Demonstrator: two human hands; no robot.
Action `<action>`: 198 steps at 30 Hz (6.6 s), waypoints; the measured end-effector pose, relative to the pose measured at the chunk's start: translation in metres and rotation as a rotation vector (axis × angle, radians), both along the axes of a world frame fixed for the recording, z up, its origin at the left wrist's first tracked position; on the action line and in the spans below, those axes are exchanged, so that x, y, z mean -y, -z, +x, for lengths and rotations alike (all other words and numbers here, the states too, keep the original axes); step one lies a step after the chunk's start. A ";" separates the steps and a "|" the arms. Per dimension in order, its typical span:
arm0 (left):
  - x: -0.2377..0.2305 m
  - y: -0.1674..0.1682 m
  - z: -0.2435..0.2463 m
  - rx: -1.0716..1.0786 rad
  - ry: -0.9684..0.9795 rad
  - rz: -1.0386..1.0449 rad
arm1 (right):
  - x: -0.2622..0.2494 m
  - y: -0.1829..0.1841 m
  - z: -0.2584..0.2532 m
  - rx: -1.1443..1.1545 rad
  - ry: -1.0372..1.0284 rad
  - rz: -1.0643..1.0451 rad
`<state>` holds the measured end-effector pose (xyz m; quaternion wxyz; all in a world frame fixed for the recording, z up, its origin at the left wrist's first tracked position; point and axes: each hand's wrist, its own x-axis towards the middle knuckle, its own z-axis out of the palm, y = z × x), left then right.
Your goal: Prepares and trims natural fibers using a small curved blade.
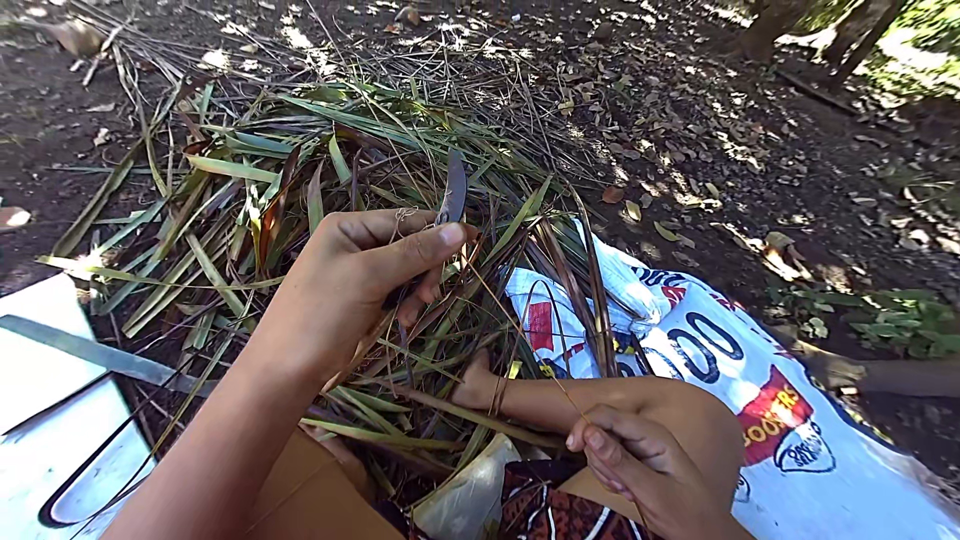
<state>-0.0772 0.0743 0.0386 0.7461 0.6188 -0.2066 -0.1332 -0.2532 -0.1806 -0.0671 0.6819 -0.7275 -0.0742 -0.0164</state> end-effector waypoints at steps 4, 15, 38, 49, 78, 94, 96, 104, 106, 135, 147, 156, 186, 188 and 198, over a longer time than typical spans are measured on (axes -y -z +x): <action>0.000 0.000 -0.002 0.003 0.008 0.016 | 0.004 0.001 -0.005 -0.023 -0.020 -0.021; -0.011 -0.002 0.007 0.000 -0.078 -0.007 | 0.007 0.016 -0.003 -0.084 0.058 -0.164; -0.064 -0.017 0.021 0.055 -0.357 -0.087 | 0.002 0.042 0.019 -0.244 0.023 -0.170; -0.062 -0.021 0.020 0.111 -0.368 -0.131 | 0.029 -0.004 0.054 -0.186 -0.568 -0.431; -0.033 -0.009 0.022 0.314 -0.318 1.037 | -0.140 -0.091 0.115 0.381 -0.009 -0.825; -0.057 -0.005 0.038 0.411 -0.288 1.051 | -0.123 -0.089 0.149 0.447 -0.094 -0.194; -0.051 -0.007 0.038 0.391 -0.297 1.077 | -0.122 -0.089 0.151 0.435 -0.108 -0.167; -0.055 -0.002 0.035 0.575 -0.646 0.760 | -0.120 -0.093 0.157 0.382 -0.107 -0.028; -0.056 -0.003 0.034 0.607 -0.648 0.652 | -0.121 -0.095 0.158 0.380 -0.109 0.008; -0.053 -0.002 0.012 0.277 -0.019 0.010 | -0.112 -0.110 0.160 0.309 -0.254 0.063; -0.054 -0.005 0.012 0.207 0.065 0.079 | -0.107 -0.109 0.159 0.255 -0.297 0.120; -0.056 -0.009 0.009 0.235 0.031 0.054 | -0.116 -0.107 0.148 0.348 -0.185 0.080; -0.079 -0.019 0.018 0.223 -0.234 -0.007 | -0.114 -0.101 0.139 0.416 -0.088 0.044; -0.092 -0.021 0.023 0.239 -0.349 -0.033 | -0.111 -0.101 0.137 0.424 -0.084 0.050; -0.083 -0.003 0.017 0.468 -0.085 -0.096 | -0.109 -0.103 0.148 0.266 -0.285 0.264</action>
